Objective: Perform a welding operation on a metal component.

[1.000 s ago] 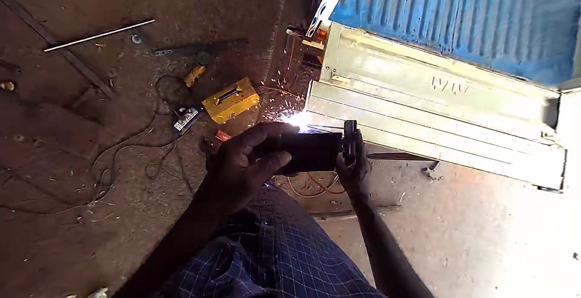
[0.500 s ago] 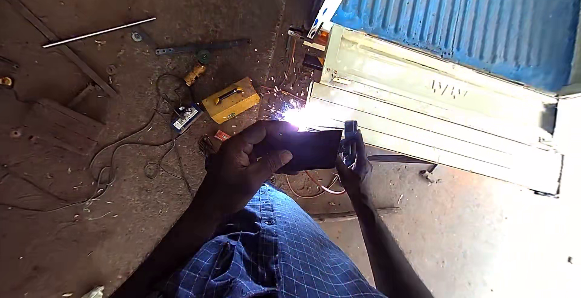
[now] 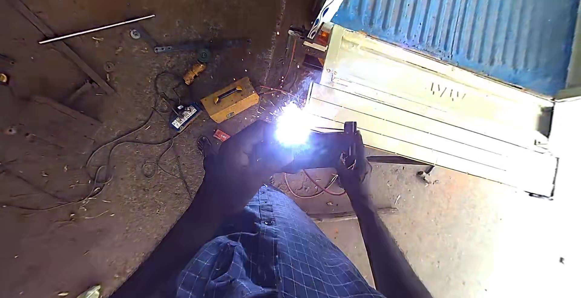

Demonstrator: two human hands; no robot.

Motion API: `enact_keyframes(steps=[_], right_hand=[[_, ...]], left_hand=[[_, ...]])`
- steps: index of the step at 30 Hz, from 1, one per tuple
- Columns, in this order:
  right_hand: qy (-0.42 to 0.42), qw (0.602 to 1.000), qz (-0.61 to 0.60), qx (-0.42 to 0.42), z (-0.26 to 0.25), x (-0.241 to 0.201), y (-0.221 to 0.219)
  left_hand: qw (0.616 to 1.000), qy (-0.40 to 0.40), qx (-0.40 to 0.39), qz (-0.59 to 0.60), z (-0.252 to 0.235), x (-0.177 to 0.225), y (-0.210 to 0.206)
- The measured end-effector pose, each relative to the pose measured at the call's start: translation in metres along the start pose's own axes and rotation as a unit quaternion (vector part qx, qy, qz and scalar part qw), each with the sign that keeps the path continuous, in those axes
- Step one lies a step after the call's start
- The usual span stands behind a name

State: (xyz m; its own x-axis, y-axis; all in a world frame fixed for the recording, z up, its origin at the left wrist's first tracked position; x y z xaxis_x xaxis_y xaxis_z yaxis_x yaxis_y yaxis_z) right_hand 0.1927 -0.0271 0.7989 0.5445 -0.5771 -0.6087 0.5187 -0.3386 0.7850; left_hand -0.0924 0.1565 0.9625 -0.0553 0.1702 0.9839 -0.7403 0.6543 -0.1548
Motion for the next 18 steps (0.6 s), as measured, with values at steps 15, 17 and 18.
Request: enact_keyframes(steps=[15, 17, 18], right_hand=[[0.044, 0.998, -0.053, 0.006, -0.0051, 0.0007, -0.0033], [0.087, 0.994, -0.068, 0.016, -0.0065, -0.0023, -0.0037], [0.076, 0.995, -0.056, 0.012, -0.0063, -0.0045, -0.0027]], left_hand=[[1.0, 0.012, 0.008, -0.016, -0.0002, -0.0049, 0.0032], [1.0, 0.015, 0.011, -0.022, 0.001, -0.008, 0.0055], [0.999, 0.012, 0.017, -0.024, 0.0011, -0.0087, 0.0062]])
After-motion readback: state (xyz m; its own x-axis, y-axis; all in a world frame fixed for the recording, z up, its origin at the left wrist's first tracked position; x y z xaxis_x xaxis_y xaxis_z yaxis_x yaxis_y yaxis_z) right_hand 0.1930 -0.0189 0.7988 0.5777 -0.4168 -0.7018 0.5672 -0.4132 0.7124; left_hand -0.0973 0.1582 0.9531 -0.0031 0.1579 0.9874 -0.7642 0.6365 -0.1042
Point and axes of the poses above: each hand's wrist, its own z-axis away from the middle knuckle, its own y-axis out of the back of the hand, x = y × z, the point moved 4 cm from there along -z, towards the middle knuckle, and after that the axes turned 1 degree about y, right-handed, at the moved point
